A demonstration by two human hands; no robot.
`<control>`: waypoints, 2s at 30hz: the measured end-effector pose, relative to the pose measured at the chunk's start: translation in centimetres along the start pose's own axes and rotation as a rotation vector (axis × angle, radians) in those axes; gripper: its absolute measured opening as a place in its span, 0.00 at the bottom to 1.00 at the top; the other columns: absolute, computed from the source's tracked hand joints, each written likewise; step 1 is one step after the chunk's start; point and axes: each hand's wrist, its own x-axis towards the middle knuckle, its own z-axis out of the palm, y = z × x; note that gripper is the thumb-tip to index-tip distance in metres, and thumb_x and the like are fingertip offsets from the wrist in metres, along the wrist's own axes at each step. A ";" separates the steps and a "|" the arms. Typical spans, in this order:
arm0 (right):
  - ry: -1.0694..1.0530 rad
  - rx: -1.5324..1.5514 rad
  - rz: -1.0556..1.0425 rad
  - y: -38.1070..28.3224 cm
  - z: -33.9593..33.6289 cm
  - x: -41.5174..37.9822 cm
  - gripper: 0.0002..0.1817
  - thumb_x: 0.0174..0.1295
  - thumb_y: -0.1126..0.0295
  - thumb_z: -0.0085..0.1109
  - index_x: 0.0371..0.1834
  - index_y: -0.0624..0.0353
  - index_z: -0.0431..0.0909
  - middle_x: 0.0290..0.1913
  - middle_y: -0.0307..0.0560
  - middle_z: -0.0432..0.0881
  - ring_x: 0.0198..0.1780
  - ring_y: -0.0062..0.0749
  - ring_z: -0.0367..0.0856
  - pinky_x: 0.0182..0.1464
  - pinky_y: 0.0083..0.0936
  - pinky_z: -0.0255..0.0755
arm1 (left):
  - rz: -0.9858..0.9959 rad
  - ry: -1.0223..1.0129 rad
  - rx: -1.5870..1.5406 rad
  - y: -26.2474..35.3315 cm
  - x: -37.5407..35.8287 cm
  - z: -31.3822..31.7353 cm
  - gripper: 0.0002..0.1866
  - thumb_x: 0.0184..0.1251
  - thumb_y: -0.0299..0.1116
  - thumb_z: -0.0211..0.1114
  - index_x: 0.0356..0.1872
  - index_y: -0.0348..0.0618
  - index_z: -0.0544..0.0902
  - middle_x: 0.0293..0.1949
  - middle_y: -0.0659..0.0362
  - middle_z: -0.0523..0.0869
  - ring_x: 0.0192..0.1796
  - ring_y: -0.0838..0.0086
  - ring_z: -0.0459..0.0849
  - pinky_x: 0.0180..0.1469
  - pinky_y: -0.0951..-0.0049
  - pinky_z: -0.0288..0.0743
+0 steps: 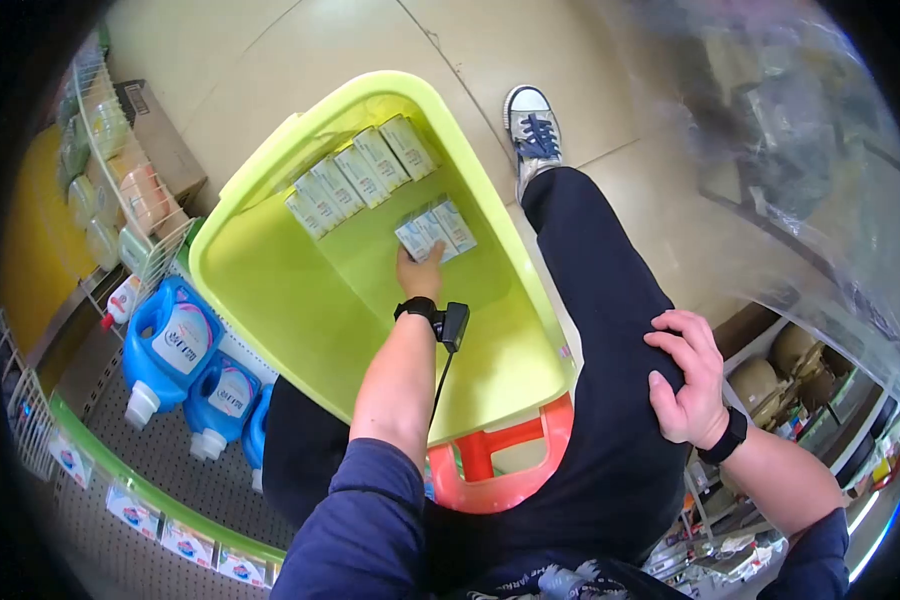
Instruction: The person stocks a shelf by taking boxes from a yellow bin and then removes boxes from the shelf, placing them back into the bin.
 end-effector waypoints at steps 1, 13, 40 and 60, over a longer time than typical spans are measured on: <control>0.005 0.001 -0.006 0.0 0.1 -0.1 0.18 0.41 0.70 0.58 0.38 0.66 0.78 0.46 0.57 0.76 0.51 0.54 0.74 0.55 0.41 0.70 | -0.021 -0.039 -0.098 0.0 0.2 -0.8 0.24 0.57 0.27 0.70 0.54 0.30 0.74 0.49 0.52 0.83 0.48 0.66 0.82 0.54 0.71 0.73; 0.119 -0.055 -0.050 -1.4 2.1 -1.3 0.14 0.42 0.71 0.59 0.35 0.62 0.78 0.44 0.52 0.77 0.47 0.50 0.75 0.50 0.39 0.72 | -0.051 0.012 0.416 3.6 -0.8 -3.4 0.36 0.54 0.35 0.70 0.63 0.31 0.67 0.56 0.42 0.79 0.57 0.54 0.79 0.60 0.62 0.70; -0.110 0.022 0.004 -1.9 1.3 -0.1 0.17 0.58 0.66 0.51 0.45 0.68 0.74 0.52 0.58 0.73 0.55 0.51 0.72 0.60 0.38 0.64 | -0.205 0.029 0.454 9.7 -2.2 -6.4 0.19 0.53 0.37 0.63 0.44 0.36 0.81 0.41 0.42 0.85 0.47 0.50 0.83 0.50 0.58 0.77; 0.128 -0.243 -0.061 -3.1 5.5 -0.8 0.09 0.52 0.70 0.53 0.31 0.64 0.77 0.36 0.52 0.77 0.43 0.48 0.76 0.47 0.36 0.70 | 0.937 1.243 0.141 28.1 -32.2 -54.3 0.18 0.69 0.27 0.59 0.58 0.32 0.73 0.51 0.53 0.82 0.52 0.71 0.80 0.57 0.72 0.71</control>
